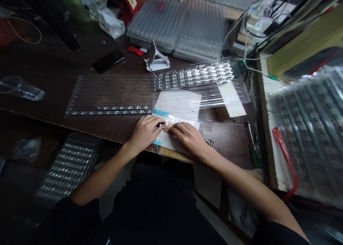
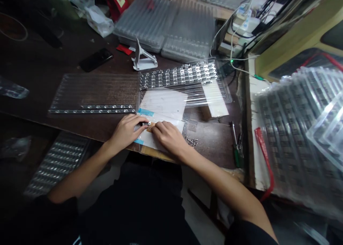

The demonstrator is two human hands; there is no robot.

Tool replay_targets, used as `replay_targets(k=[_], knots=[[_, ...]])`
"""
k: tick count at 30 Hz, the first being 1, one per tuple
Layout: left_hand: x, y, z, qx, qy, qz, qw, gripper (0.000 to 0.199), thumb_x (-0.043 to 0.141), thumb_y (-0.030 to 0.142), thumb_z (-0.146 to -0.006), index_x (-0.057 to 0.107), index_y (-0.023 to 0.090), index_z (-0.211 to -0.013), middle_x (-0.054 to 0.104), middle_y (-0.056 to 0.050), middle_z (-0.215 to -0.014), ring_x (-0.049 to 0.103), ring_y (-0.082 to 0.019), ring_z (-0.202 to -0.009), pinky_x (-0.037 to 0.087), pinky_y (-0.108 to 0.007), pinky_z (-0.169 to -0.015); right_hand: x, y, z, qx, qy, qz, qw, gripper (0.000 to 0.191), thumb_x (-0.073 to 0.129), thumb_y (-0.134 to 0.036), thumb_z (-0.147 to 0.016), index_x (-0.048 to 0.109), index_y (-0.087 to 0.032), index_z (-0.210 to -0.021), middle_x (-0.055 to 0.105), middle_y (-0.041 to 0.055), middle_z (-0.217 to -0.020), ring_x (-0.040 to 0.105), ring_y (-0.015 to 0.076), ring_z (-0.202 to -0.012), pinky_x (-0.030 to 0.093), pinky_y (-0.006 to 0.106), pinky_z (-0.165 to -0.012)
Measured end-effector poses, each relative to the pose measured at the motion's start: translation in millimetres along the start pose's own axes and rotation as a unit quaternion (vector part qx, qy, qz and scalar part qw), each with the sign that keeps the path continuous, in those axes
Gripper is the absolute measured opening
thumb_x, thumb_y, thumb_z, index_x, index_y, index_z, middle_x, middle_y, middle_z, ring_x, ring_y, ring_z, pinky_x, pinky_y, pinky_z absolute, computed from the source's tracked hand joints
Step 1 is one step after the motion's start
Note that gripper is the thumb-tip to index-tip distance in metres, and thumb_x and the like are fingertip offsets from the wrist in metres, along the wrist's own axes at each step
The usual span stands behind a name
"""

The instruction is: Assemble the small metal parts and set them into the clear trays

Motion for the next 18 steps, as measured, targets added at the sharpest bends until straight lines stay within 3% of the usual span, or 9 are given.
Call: replay_targets(k=[4,7,9,13,18], knots=[[-4.7,8,-3,-0.019,0.074,0.041,0.996,0.01,0.061,0.024,-0.092,0.068,0.021,-0.099,0.073,-0.004,-0.099,0.065,-0.021,-0.094,0.048,-0.035,-0.087,-9,3,-1,0.016,-0.014,-0.043,0.999,0.026,0.05,-0.017,-0.098,0.064,-0.018,-0.12,0.067,0.0111,-0.104,0.061,0.0215,-0.09,0.049,0.032,-0.078],[-1.3,21,-8,-0.024,0.107,0.085,0.99,0.008,0.067,0.024,-0.088,0.069,0.02,-0.095,0.074,-0.004,-0.095,0.066,-0.02,-0.091,0.05,-0.033,-0.085,-33,24,9,0.091,-0.005,-0.079,0.993,0.026,0.05,-0.019,-0.097,0.065,-0.02,-0.118,0.068,0.0094,-0.107,0.064,0.0182,-0.088,0.047,0.028,-0.073],[6.1,29,-12,-0.016,0.092,0.111,0.989,0.007,0.069,0.023,-0.086,0.069,0.019,-0.092,0.074,-0.004,-0.091,0.066,-0.02,-0.087,0.05,-0.032,-0.081,-51,44,22,0.16,-0.027,-0.066,0.985,0.018,0.055,-0.025,-0.095,0.07,-0.02,-0.104,0.07,0.0067,-0.099,0.064,0.0164,-0.078,0.044,0.026,-0.066],[18.2,37,-16,-0.005,0.055,0.115,0.992,0.004,0.07,0.02,-0.084,0.069,0.019,-0.087,0.074,-0.004,-0.087,0.065,-0.02,-0.084,0.049,-0.034,-0.078,-60,70,46,0.24,-0.161,-0.059,0.955,0.017,0.073,-0.036,-0.08,0.072,-0.023,-0.091,0.072,0.0015,-0.084,0.063,0.0168,-0.07,0.039,0.026,-0.06],[21.9,34,-16,-0.008,0.039,0.103,0.994,0.004,0.07,0.019,-0.084,0.069,0.02,-0.087,0.073,-0.003,-0.088,0.065,-0.021,-0.086,0.047,-0.036,-0.082,-43,68,50,0.224,-0.218,-0.122,0.942,0.008,0.066,-0.021,-0.082,0.073,-0.023,-0.084,0.073,0.0008,-0.081,0.063,0.0152,-0.069,0.04,0.025,-0.063]])
Point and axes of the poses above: each hand's wrist, its own z-axis away from the middle knuckle, its own x-axis out of the palm, y = z × x, the point moved 5 cm from there along -z, towards the middle knuckle
